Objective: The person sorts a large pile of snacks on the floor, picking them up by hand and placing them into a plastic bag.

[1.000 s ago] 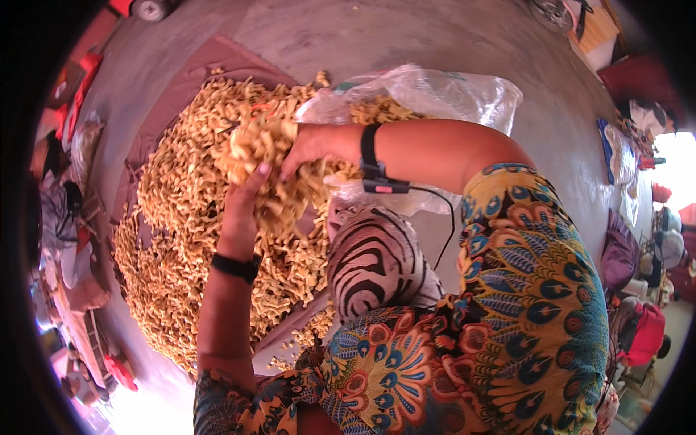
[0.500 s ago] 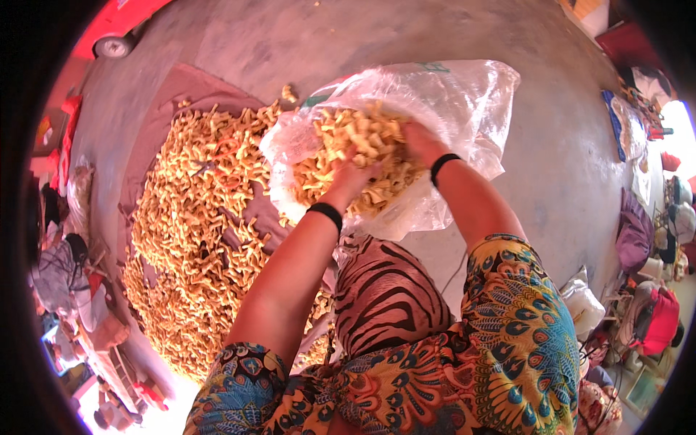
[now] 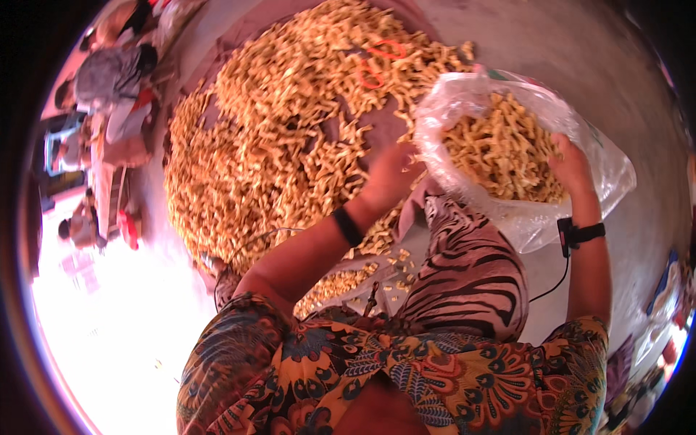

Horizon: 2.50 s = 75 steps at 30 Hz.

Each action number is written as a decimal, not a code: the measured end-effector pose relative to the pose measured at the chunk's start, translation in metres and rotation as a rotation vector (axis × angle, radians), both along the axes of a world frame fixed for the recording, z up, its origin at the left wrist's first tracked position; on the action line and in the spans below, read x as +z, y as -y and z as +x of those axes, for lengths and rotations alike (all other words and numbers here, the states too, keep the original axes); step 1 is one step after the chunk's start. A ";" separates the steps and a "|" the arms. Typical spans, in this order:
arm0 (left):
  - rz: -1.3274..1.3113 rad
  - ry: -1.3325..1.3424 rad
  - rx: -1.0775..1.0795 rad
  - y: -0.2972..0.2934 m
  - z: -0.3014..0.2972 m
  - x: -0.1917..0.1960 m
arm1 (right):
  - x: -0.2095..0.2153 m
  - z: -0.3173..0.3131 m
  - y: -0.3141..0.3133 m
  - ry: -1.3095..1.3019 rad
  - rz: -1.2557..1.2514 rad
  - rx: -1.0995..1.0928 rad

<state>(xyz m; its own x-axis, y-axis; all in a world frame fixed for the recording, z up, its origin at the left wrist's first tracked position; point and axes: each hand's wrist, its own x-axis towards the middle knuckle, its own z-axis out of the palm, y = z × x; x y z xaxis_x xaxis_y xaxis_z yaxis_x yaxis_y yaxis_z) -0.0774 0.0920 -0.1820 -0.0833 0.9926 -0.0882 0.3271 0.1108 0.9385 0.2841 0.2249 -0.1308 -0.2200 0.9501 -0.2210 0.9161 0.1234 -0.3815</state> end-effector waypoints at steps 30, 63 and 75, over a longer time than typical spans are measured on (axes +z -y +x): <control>-0.648 0.638 1.232 0.305 -0.452 -0.103 | -0.136 -0.476 0.150 -0.254 -1.541 -0.140; -0.438 0.861 0.797 0.119 -0.253 0.024 | 0.001 -0.464 0.129 -0.868 -1.416 0.109; -0.180 0.765 0.233 -0.051 -0.063 0.162 | 0.094 -0.264 0.030 -1.340 -0.948 -0.153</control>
<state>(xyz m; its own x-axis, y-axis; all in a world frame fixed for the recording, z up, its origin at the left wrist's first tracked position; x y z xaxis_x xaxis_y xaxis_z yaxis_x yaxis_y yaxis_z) -0.1404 0.1428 -0.0202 -0.1378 0.9224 -0.3608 -0.4466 0.2673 0.8539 0.0204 0.1950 -0.0365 -0.6439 0.6252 -0.4411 -0.1268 -0.6557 -0.7443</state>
